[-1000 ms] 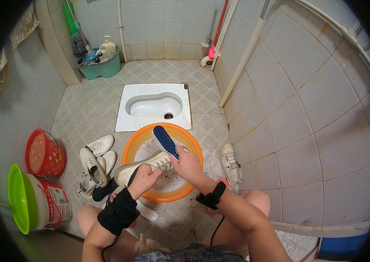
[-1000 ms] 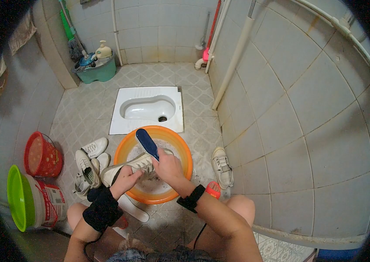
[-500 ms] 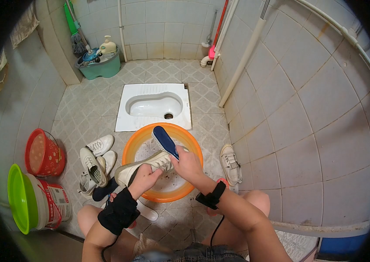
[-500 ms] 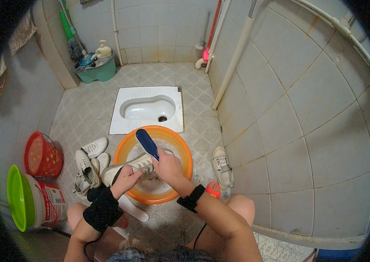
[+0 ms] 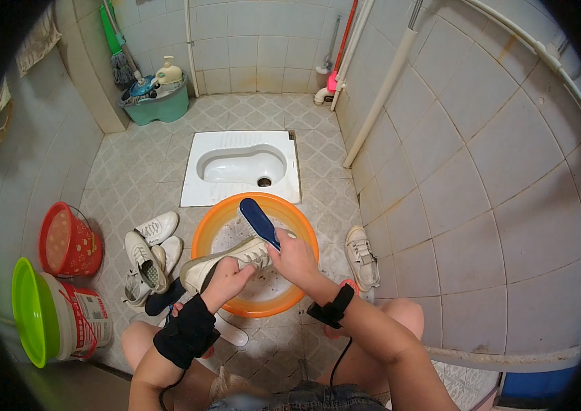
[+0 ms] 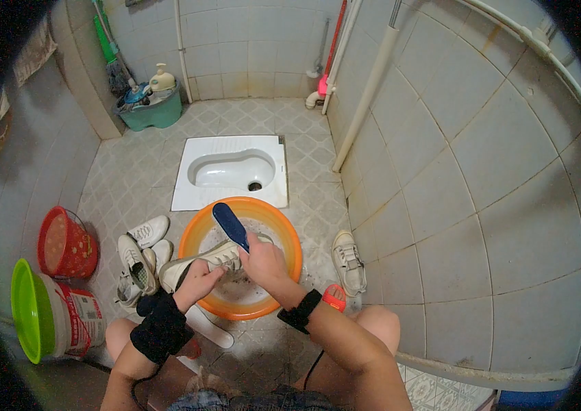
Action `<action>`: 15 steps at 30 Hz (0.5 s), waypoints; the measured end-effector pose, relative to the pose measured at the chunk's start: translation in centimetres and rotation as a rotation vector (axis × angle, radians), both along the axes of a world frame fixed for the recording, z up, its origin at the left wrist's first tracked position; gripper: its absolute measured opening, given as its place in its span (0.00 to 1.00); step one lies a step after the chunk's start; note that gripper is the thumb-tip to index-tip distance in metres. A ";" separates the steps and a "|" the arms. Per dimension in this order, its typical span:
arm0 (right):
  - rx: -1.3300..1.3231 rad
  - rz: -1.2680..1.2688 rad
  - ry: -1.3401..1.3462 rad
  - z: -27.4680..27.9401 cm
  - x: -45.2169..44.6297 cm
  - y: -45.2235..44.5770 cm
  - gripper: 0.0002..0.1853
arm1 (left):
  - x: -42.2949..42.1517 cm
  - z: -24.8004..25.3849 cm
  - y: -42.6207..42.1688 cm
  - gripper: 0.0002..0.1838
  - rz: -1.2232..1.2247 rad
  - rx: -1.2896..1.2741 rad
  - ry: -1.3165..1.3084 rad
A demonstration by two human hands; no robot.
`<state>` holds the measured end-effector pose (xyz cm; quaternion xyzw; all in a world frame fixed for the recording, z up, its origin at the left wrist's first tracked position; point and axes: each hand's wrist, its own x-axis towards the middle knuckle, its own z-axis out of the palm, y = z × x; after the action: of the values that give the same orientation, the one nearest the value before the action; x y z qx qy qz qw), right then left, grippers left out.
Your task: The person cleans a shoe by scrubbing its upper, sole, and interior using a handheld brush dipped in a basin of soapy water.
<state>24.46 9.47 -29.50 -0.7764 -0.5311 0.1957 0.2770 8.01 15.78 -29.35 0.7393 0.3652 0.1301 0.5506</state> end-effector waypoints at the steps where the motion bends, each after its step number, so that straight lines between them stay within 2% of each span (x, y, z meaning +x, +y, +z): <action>1: 0.008 0.002 0.003 0.0 0.0 0.0 0.17 | 0.0 0.0 0.0 0.14 0.005 -0.006 -0.023; 8: 0.002 -0.007 -0.004 0.1 0.0 0.0 0.17 | -0.1 -0.9 0.1 0.13 -0.009 -0.008 -0.003; 10: 0.000 -0.001 0.007 0.1 0.0 0.0 0.16 | 0.0 -1.3 0.0 0.13 0.023 0.015 -0.089; 15: 0.019 0.006 0.002 -0.1 0.0 0.0 0.16 | -0.1 -1.3 0.1 0.13 0.002 0.006 -0.041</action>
<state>24.47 9.42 -29.65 -0.7719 -0.5353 0.1920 0.2843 7.89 15.92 -30.60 0.7379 0.3544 0.1469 0.5553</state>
